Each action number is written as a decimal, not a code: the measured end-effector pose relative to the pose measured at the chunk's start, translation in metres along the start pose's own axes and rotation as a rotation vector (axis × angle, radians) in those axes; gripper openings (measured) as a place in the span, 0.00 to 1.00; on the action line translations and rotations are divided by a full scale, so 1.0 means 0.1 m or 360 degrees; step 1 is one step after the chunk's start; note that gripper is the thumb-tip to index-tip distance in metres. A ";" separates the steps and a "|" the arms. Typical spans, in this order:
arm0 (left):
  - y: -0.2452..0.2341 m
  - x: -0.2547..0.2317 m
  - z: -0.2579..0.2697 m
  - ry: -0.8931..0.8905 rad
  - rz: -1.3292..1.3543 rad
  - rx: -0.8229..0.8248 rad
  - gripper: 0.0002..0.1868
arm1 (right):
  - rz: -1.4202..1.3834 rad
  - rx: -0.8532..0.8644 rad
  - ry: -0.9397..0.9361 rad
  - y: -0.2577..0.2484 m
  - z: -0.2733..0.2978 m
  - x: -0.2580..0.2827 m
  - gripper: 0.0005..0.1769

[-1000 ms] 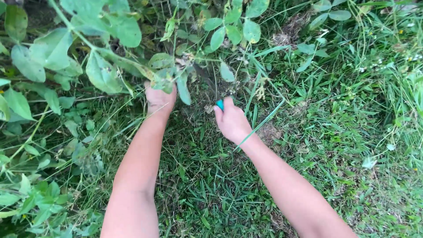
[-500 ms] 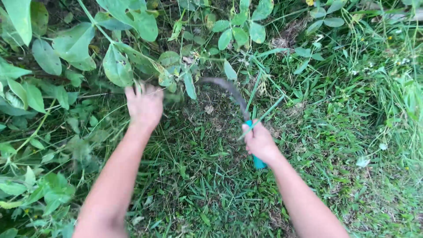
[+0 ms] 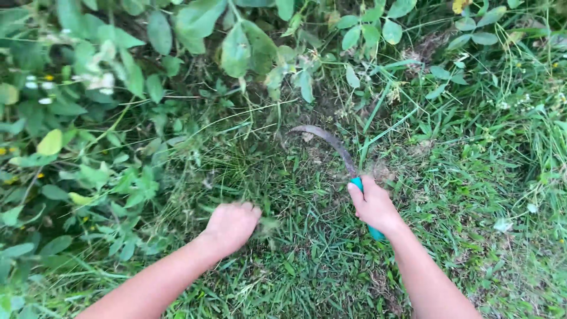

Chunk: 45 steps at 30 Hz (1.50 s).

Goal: Cutting grass and weeds using a handheld sickle in a garden area.

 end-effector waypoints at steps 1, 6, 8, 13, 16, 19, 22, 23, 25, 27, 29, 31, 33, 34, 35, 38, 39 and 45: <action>-0.04 0.01 -0.10 -0.0009 -0.0069 -0.0127 0.06 | 0.0153 -0.0103 -0.0189 0.02 -0.01 0.07 0.19; 0.13 -0.31 -0.82 -0.0143 -0.0064 -0.0059 0.05 | 0.0330 -0.0191 -0.0223 0.06 0.13 0.28 0.23; 0.26 -0.78 -0.88 0.0190 -0.0119 -0.0340 0.05 | 0.0383 -0.0158 -0.0135 0.05 0.19 0.25 0.22; 0.38 0.11 -1.18 -0.0443 0.0707 -0.0150 0.24 | 0.0399 -0.0175 -0.0060 0.09 0.22 -0.07 0.22; 0.51 0.67 -1.33 -0.0680 0.0537 -0.0006 0.31 | 0.0387 -0.0130 -0.0016 0.18 0.26 -0.06 0.22; 0.96 0.92 -1.67 -0.0537 -0.0492 -0.0304 0.35 | 0.0366 -0.0059 -0.0004 0.30 0.29 0.01 0.21; 1.14 1.03 -1.65 -0.0553 -0.0340 -0.0412 0.18 | 0.0340 0.0030 -0.0058 0.54 0.22 0.09 0.22; 1.18 1.02 -1.62 -0.0491 -0.0119 -0.0252 0.11 | 0.0349 0.0075 -0.0098 0.64 0.18 0.12 0.22; 1.00 0.96 -1.55 -0.0536 -0.0044 -0.0394 0.13 | 0.0323 0.0093 -0.0108 0.79 0.09 0.25 0.22; 0.79 0.92 -1.44 -0.0584 0.0025 -0.0540 0.15 | 0.0295 0.0110 -0.0124 0.98 -0.07 0.24 0.22; 0.63 0.79 -1.39 -0.0383 -0.0256 -0.0401 0.10 | 0.0412 0.0083 -0.0239 1.17 -0.32 0.13 0.22; 0.65 0.90 -1.39 -0.0446 -0.0271 -0.0400 0.10 | 0.0251 0.0249 -0.0090 1.13 -0.10 0.18 0.20; 0.70 0.97 -1.42 -0.0507 -0.0281 -0.0396 0.11 | 0.0090 0.0415 0.0063 1.19 0.05 -0.01 0.18; 0.72 1.01 -1.45 -0.0506 -0.0221 -0.0388 0.11 | -0.0184 0.0483 0.0178 1.26 0.05 -0.22 0.17; 0.75 1.04 -1.49 -0.0504 -0.0161 -0.0381 0.11 | -0.0459 0.0548 0.0291 1.33 0.06 -0.42 0.16; 0.88 1.02 -1.57 -0.0551 -0.0117 -0.0356 0.15 | -0.0695 0.0574 0.0338 1.47 -0.06 -0.51 0.15; 0.77 1.08 -1.49 -0.0556 -0.0117 -0.0355 0.15 | -0.0694 0.0579 0.0336 1.44 -0.01 -0.45 0.15; -0.17 1.85 -0.28 -0.1271 0.0437 -0.0297 0.24 | -0.0566 0.0701 0.0378 0.95 0.26 -0.54 0.13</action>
Point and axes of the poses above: each hand's wrist, its own z-axis away from the middle knuckle, its own y-axis out of the palm, x = y × z, the point moved 7 cm from there along -z, towards the middle knuckle, and after that the axes turned 5 degrees about x, right-handed, at the moved point
